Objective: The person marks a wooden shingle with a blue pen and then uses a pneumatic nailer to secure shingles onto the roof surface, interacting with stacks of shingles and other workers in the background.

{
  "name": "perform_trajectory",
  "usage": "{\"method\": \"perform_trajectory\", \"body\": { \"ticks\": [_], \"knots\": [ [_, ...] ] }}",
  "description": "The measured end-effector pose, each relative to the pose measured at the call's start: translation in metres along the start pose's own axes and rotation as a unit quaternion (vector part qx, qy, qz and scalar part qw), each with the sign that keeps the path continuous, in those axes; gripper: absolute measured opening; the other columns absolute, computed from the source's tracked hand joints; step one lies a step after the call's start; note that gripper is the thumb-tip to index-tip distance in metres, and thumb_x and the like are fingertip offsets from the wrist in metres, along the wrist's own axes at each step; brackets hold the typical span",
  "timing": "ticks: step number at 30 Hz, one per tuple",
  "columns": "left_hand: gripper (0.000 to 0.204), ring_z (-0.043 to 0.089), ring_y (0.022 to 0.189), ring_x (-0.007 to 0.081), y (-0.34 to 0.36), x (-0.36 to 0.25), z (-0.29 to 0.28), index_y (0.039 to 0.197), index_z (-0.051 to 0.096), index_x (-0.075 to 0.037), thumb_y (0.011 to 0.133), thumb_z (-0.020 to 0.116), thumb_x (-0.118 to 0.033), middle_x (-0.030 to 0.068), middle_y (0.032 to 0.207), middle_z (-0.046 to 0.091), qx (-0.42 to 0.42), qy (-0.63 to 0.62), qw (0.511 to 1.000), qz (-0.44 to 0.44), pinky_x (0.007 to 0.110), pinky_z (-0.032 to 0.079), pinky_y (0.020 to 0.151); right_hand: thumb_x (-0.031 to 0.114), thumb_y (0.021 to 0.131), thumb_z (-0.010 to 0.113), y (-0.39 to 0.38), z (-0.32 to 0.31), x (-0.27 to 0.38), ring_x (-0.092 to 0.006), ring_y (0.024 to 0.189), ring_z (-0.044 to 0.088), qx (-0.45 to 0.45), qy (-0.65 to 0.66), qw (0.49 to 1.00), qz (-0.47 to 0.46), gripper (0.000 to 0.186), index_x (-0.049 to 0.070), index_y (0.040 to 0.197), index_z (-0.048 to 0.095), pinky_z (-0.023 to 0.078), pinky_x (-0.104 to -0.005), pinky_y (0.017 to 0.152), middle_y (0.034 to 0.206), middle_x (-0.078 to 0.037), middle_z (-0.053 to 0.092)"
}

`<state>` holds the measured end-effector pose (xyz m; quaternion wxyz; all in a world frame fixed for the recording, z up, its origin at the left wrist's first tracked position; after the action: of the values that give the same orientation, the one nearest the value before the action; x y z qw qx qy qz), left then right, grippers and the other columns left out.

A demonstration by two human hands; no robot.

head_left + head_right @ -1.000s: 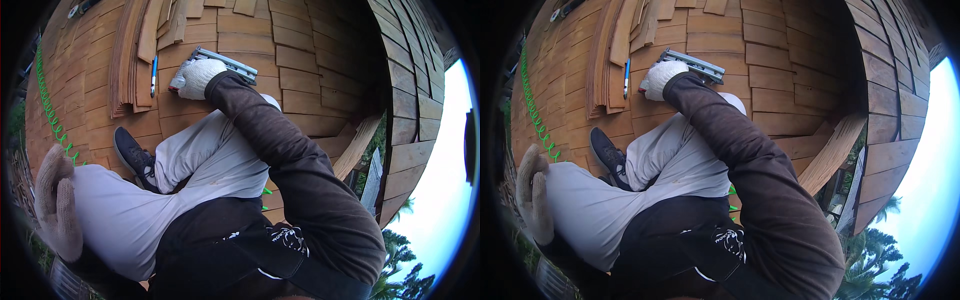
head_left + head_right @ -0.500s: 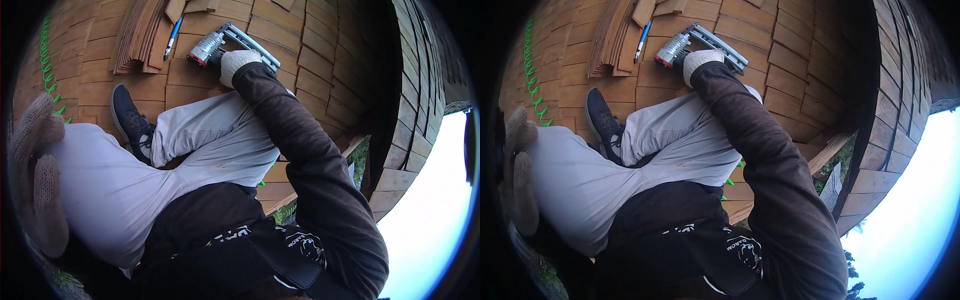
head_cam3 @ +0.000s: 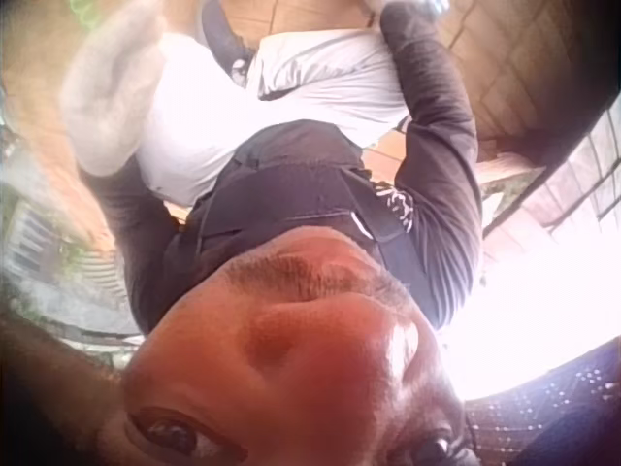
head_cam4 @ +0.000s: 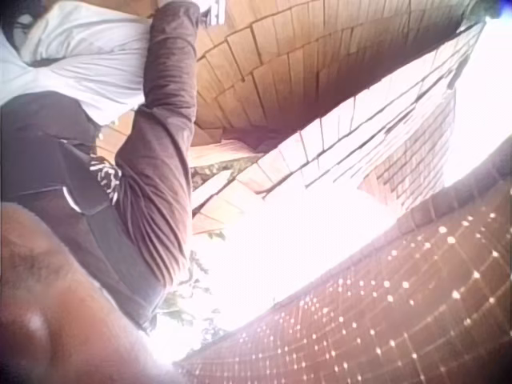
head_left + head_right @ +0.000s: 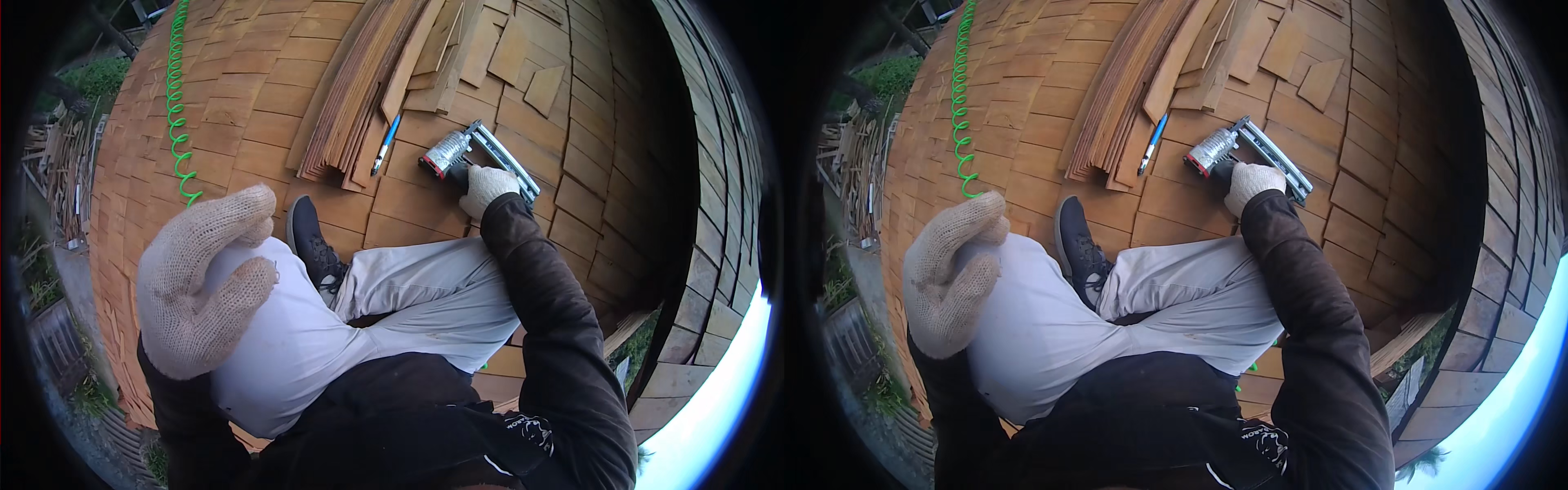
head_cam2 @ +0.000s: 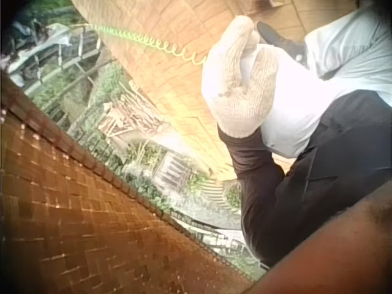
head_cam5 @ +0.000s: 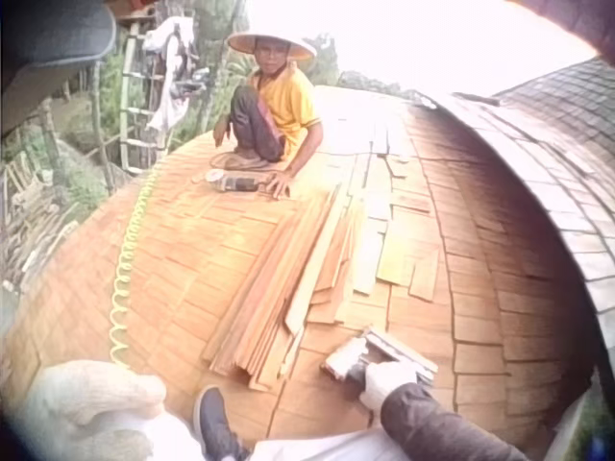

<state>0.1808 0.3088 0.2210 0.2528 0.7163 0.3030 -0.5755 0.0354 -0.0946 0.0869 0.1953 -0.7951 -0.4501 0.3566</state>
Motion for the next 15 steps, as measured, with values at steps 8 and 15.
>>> {"method": "perform_trajectory", "body": {
  "ticks": [8, 15],
  "knots": [
    [0.04, 0.072, 0.102, 0.0254, 0.092, 0.002, 0.018, 0.124, 0.069, 0.002, 0.091, 0.071, -0.022, 0.0177, 0.109, 0.073, 0.191, 0.208, 0.954, -0.098, 0.034, 0.054, 0.092, 0.035, 0.081, 0.069, -0.006, -0.027, -0.005, -0.0317, 0.096, 0.076, -0.029, 0.087, 0.996, 0.01, 0.038, 0.005, 0.103, 0.078, 0.056, -0.0455, 0.087, 0.102, -0.017, 0.078],
    [0.054, 0.07, 0.105, 0.0355, 0.26, 0.062, 0.104, 0.116, 0.072, -0.002, 0.095, 0.058, -0.05, 0.0202, 0.111, 0.074, 0.33, 0.478, 0.811, -0.067, 0.041, 0.053, 0.094, 0.039, 0.086, 0.069, -0.018, -0.053, -0.003, -0.032, 0.085, 0.076, -0.161, 0.215, 0.962, -0.051, 0.041, 0.004, 0.106, 0.073, 0.058, -0.0456, 0.08, 0.096, -0.016, 0.077]
  ]
}}
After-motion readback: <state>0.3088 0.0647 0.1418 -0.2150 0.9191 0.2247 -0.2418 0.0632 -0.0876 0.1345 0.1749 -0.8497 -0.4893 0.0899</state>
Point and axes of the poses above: each hand's wrist, its own y-axis towards the middle knuckle, its own z-axis out of the palm, x = y × z, the point moved 3 cm from there along y, towards the middle knuckle
